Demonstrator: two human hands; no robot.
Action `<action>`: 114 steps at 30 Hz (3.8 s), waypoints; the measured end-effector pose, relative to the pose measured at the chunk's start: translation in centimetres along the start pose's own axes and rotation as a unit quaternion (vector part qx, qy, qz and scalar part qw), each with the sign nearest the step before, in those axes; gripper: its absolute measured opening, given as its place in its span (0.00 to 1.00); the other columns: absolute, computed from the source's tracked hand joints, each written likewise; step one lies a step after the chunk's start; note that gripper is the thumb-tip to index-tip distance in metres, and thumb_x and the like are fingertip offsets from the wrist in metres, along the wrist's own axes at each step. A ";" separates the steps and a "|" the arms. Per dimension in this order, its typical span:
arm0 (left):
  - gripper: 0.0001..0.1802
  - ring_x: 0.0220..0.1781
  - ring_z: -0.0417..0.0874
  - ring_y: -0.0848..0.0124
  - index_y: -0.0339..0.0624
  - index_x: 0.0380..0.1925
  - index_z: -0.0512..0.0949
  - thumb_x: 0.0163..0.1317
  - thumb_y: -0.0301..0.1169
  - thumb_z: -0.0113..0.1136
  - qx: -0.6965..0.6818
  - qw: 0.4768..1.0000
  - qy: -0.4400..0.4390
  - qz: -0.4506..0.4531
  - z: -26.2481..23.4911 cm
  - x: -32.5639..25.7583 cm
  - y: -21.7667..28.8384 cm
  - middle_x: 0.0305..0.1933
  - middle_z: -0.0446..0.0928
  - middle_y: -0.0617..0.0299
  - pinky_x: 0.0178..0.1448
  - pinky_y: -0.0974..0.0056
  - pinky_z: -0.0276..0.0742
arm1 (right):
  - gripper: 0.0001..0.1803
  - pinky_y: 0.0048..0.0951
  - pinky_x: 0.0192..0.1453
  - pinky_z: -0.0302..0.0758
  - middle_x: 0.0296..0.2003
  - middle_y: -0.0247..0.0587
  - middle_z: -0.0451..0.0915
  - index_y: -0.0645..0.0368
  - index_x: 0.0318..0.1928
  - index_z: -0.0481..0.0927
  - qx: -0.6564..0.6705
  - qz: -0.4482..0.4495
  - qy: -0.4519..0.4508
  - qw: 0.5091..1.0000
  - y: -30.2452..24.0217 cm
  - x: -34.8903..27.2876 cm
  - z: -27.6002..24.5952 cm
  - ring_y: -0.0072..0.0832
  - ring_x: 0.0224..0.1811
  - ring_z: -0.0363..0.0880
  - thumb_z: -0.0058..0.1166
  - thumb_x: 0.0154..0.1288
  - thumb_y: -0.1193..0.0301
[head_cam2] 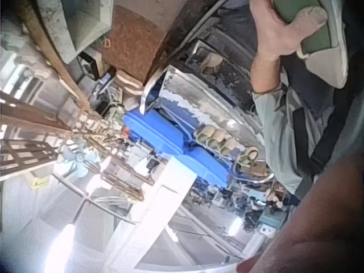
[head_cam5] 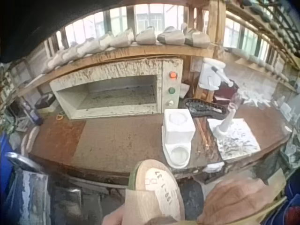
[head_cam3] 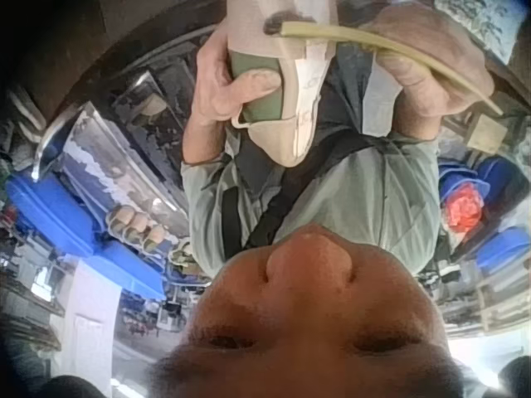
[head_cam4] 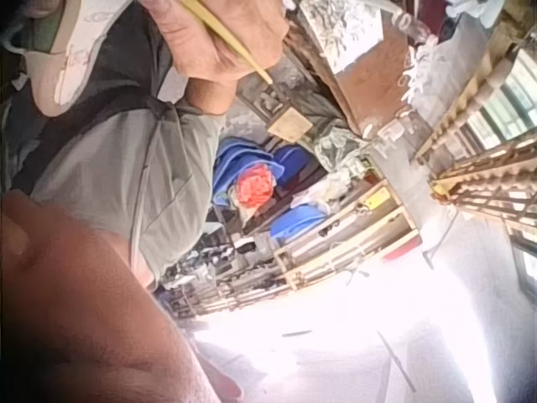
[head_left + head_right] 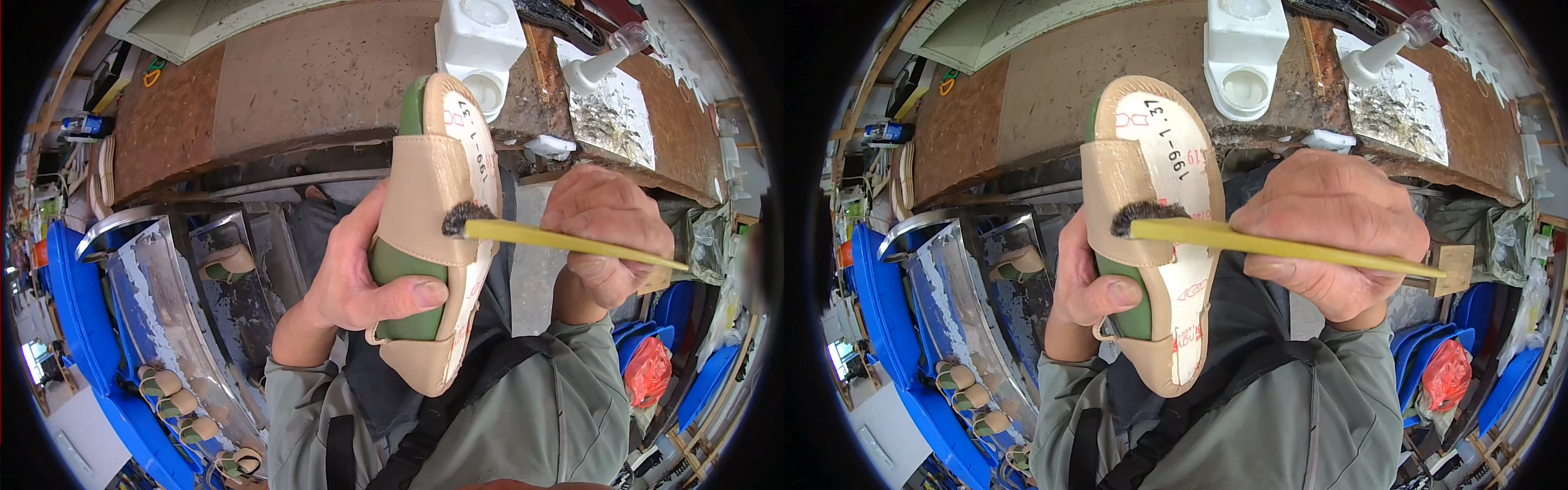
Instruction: Applying a dark liquid finish or glue to the edges and seams of partially assembled shoes using a yellow spatula-like tool.
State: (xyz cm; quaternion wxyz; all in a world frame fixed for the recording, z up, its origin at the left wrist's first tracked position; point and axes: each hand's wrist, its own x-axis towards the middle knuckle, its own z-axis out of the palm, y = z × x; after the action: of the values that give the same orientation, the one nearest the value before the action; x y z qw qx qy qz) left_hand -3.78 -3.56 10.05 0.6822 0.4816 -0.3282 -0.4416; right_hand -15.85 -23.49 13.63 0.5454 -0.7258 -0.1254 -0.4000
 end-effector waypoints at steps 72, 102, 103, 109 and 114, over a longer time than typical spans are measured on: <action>0.37 0.52 0.72 0.71 0.31 0.60 0.59 0.54 0.35 0.65 -0.048 0.994 0.097 0.032 3.7 -1.4 1.9 0.52 0.71 0.56 0.57 0.67 0.66 | 0.08 0.29 0.19 0.68 0.21 0.47 0.73 0.70 0.35 0.75 -0.089 0.001 0.069 0.994 -1.7 -3.1 -0.6 0.28 0.15 0.71 0.48 0.61 0.76; 0.36 0.51 0.74 0.70 0.30 0.59 0.61 0.53 0.36 0.63 -0.060 0.990 0.131 0.006 1.9 -1.1 1.6 0.51 0.72 0.54 0.56 0.66 0.68 | 0.09 0.29 0.27 0.74 0.24 0.49 0.80 0.70 0.29 0.81 0.136 0.023 -0.023 0.990 2.3 -0.4 -0.2 0.32 0.25 0.78 0.62 0.47 0.76; 0.36 0.50 0.74 0.70 0.30 0.58 0.61 0.54 0.36 0.63 -0.072 0.989 0.131 0.008 1.9 -1.1 1.6 0.51 0.72 0.54 0.56 0.67 0.68 | 0.09 0.28 0.27 0.73 0.22 0.48 0.80 0.69 0.27 0.81 0.137 0.012 -0.038 0.990 2.3 -0.3 -0.4 0.33 0.24 0.78 0.63 0.45 0.76; 0.36 0.50 0.74 0.71 0.30 0.58 0.61 0.54 0.36 0.64 -0.070 0.988 0.136 0.017 2.0 -1.1 1.7 0.50 0.73 0.55 0.56 0.67 0.68 | 0.10 0.27 0.23 0.72 0.22 0.47 0.81 0.68 0.26 0.81 0.127 0.043 -0.038 0.990 1.3 0.8 -1.0 0.31 0.21 0.77 0.65 0.43 0.74; 0.35 0.49 0.75 0.70 0.31 0.57 0.63 0.54 0.37 0.63 -0.072 0.986 0.149 0.021 2.4 -1.2 2.1 0.50 0.73 0.55 0.55 0.67 0.69 | 0.10 0.25 0.23 0.72 0.23 0.48 0.81 0.68 0.28 0.81 0.142 -0.007 -0.194 0.971 1.6 0.7 -2.4 0.31 0.18 0.76 0.65 0.44 0.74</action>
State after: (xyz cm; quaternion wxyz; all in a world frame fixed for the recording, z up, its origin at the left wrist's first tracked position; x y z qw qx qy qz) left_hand -5.74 -3.03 12.79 0.7656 0.4844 -0.2002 -0.3730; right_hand -15.50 -26.34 13.22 0.6052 -0.7042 -0.2891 -0.2331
